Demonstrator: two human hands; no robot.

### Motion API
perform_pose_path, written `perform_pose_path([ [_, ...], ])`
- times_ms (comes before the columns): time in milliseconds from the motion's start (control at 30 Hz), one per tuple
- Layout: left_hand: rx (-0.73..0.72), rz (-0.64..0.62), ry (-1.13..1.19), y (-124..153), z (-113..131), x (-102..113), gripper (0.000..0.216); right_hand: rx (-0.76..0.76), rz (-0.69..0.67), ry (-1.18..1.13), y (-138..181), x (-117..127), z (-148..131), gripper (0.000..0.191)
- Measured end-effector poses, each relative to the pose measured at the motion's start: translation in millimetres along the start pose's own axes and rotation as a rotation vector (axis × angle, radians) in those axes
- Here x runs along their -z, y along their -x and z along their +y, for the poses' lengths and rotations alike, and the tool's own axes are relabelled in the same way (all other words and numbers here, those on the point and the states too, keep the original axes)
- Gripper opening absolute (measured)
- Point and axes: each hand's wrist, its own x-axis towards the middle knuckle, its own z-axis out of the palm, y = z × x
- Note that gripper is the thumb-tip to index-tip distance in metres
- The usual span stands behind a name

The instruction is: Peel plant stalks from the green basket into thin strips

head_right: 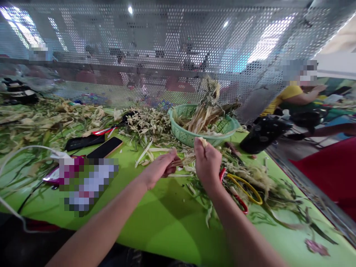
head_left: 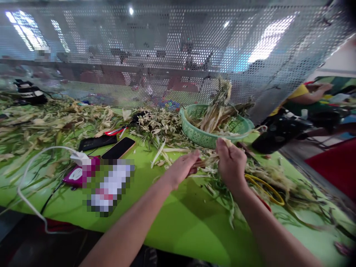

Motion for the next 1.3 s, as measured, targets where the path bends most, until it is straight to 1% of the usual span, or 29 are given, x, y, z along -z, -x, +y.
perform_pose_path([
  [67,-0.094,0.005,-0.175,0,-1,6,0.044,-0.074,-0.006,-0.169,-2,0,0,0.046],
  [133,-0.171,0.047,-0.269,-2,-3,9,0.042,-0.182,-0.064,-0.42,-2,-2,-2,0.041],
  [200,-0.213,0.101,-0.256,-4,-5,8,0.043,-0.29,-0.206,-0.653,1,-6,-6,0.039],
  [233,-0.22,0.112,-0.229,-5,-6,8,0.043,-0.331,-0.301,-0.72,3,-8,-9,0.039],
  [300,-0.218,0.109,-0.182,-8,-8,6,0.043,-0.365,-0.469,-0.733,6,-11,-12,0.04],
  [333,-0.217,0.104,-0.181,-9,-9,6,0.042,-0.359,-0.516,-0.693,7,-11,-12,0.039],
  [367,-0.217,0.103,-0.203,-9,-9,6,0.042,-0.347,-0.534,-0.63,8,-12,-12,0.038],
  [400,-0.215,0.11,-0.248,-9,-9,7,0.042,-0.324,-0.523,-0.552,8,-11,-10,0.039],
  [467,-0.207,0.149,-0.383,-9,-9,9,0.042,-0.242,-0.434,-0.369,5,-10,-5,0.044],
  [533,-0.208,0.222,-0.489,-9,-8,11,0.043,-0.114,-0.326,-0.173,2,-8,-1,0.044],
  [600,-0.228,0.317,-0.49,-8,-7,12,0.041,0.012,-0.279,0.004,4,-8,0,0.041],
  [667,-0.235,0.392,-0.354,-9,-7,12,0.038,0.106,-0.317,0.119,11,-10,-5,0.039],
  [733,-0.201,0.407,-0.124,-11,-9,10,0.034,0.218,-0.378,0.169,23,-15,-13,0.035],
  [767,-0.17,0.391,0.001,-12,-11,8,0.031,0.297,-0.393,0.181,29,-18,-18,0.033],
  [833,-0.096,0.345,0.2,-14,-16,0,0.027,0.479,-0.373,0.198,38,-21,-24,0.031],
  [900,-0.034,0.297,0.26,-15,-20,-11,0.025,0.613,-0.31,0.217,38,-21,-26,0.031],
  [933,-0.004,0.274,0.245,-14,-22,-17,0.026,0.637,-0.274,0.233,35,-20,-24,0.031],
  [967,0.026,0.261,0.212,-12,-23,-23,0.029,0.631,-0.236,0.259,30,-18,-21,0.031],
  [1000,0.055,0.248,0.176,-9,-22,-28,0.031,0.594,-0.198,0.294,25,-16,-17,0.032],
  [1067,0.068,0.238,0.163,-3,-18,-35,0.036,0.472,-0.12,0.367,15,-13,-8,0.034],
  [1133,0.004,0.214,0.195,2,-10,-34,0.035,0.378,-0.063,0.401,12,-13,-3,0.036],
  [1167,-0.025,0.216,0.22,2,-7,-30,0.036,0.36,-0.057,0.393,13,-14,-3,0.037],
  [1200,-0.041,0.247,0.256,0,-5,-24,0.037,0.362,-0.07,0.37,17,-16,-4,0.037],
  [1233,-0.049,0.303,0.293,-2,-3,-18,0.038,0.378,-0.108,0.331,22,-18,-7,0.037],
  [1300,-0.05,0.358,0.318,-9,-4,-4,0.037,0.394,-0.213,0.239,31,-23,-16,0.035],
])
